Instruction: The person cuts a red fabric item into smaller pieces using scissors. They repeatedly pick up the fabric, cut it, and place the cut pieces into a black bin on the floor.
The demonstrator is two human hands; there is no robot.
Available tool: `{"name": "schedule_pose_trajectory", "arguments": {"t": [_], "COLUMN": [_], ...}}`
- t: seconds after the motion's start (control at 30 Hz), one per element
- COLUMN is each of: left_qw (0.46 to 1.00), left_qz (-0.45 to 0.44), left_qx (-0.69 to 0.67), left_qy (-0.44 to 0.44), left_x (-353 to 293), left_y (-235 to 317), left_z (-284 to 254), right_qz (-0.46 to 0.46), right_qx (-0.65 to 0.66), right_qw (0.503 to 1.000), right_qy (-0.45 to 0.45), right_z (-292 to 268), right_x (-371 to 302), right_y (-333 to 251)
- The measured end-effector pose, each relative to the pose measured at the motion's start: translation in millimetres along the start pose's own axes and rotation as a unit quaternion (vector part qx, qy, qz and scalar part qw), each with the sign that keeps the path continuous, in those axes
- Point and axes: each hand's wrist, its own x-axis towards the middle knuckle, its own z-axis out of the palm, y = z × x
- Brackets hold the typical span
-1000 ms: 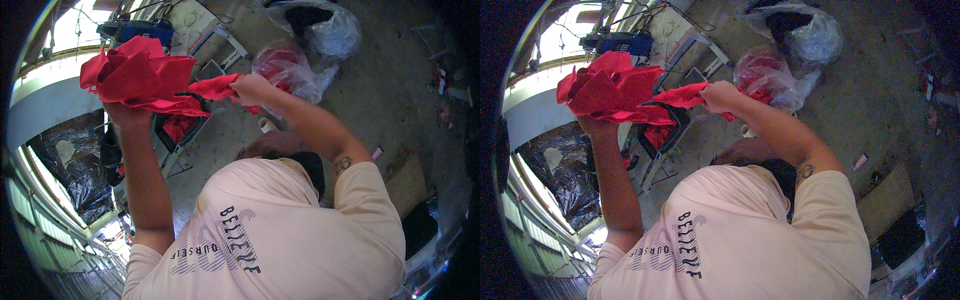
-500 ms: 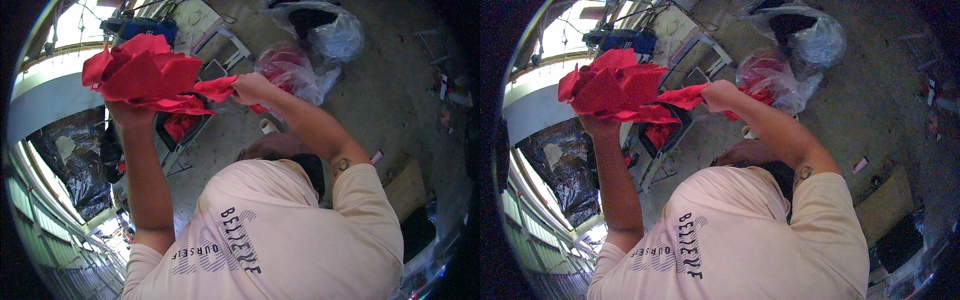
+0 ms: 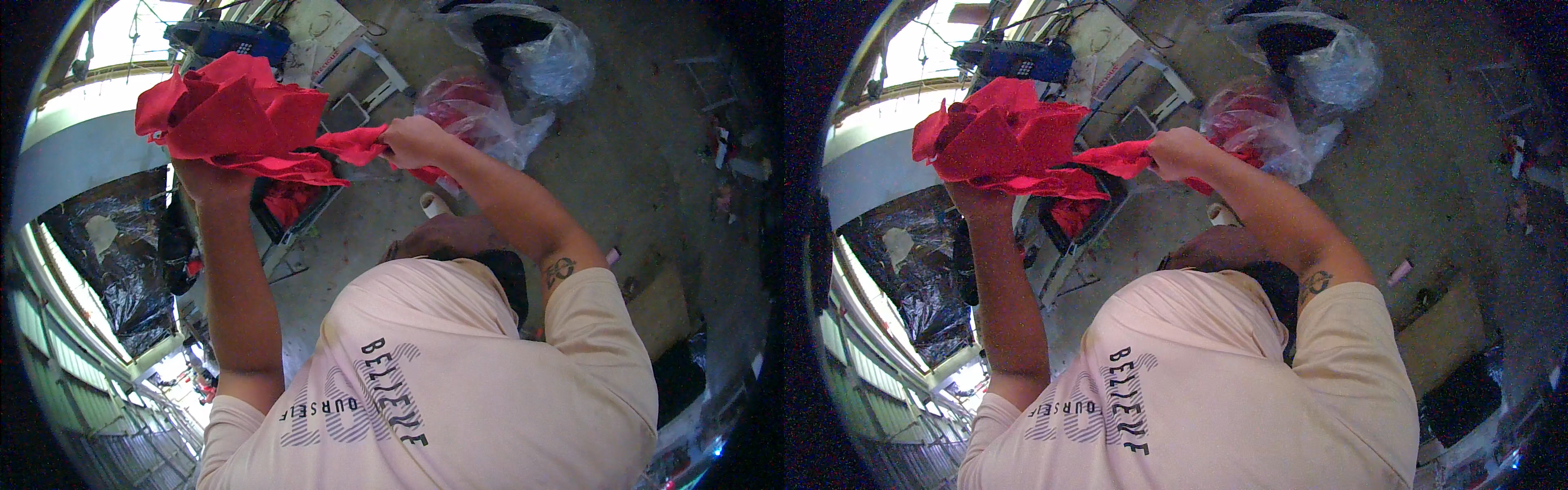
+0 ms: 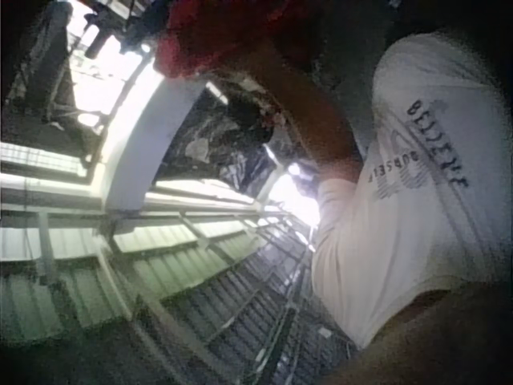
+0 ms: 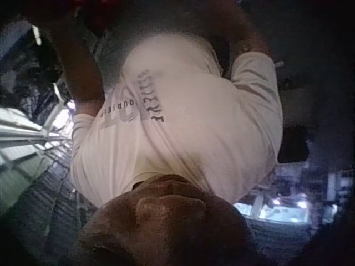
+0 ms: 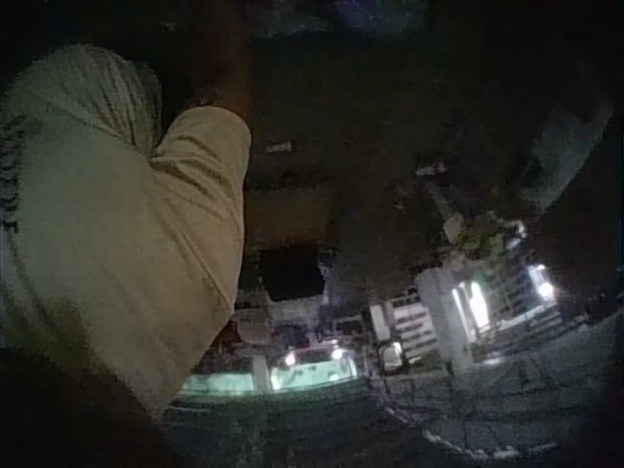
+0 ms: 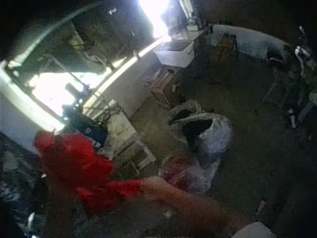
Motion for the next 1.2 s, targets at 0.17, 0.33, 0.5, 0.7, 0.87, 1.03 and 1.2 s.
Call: {"name": "schedule_pose_trajectory", "arguments": {"t": [0.17,0.33,0.5,0.7,0.87,1.03,1.2], "left_qw": [0.999,1.000,0.999,0.998,0.992,0.967,0.916], "left_qz": [-0.012,0.013,0.034,0.060,0.118,0.197,0.252], "left_qx": [-0.010,0.011,0.030,0.022,0.021,0.044,0.038], "left_qy": [-0.029,0.003,0.014,-0.012,0.031,0.158,0.310], "left_x": [0.5,-1.7,3.0,-16.4,-51.7,-115.3,-200.2], "left_y": [-5.4,1.9,28.0,27.6,37.5,40.9,18.7], "left_z": [7.2,2.3,6.5,16.9,11.9,-0.7,-15.0], "right_qz": [-0.002,-0.005,0.026,0.145,0.080,-0.054,0.042], "right_qx": [-0.003,0.008,-0.019,0.076,0.355,0.293,0.371], "right_qw": [1.000,1.000,0.998,0.986,0.921,0.930,0.917], "right_qy": [0.006,0.003,-0.052,-0.023,0.142,0.213,-0.139], "right_z": [1.2,6.4,-5.3,-36.2,-29.9,-33.2,-20.8], "right_x": [-0.4,1.0,-1.7,-16.4,-31.0,-38.5,-19.9], "right_y": [2.2,5.2,5.1,34.6,22.2,-50.1,-90.9]}}
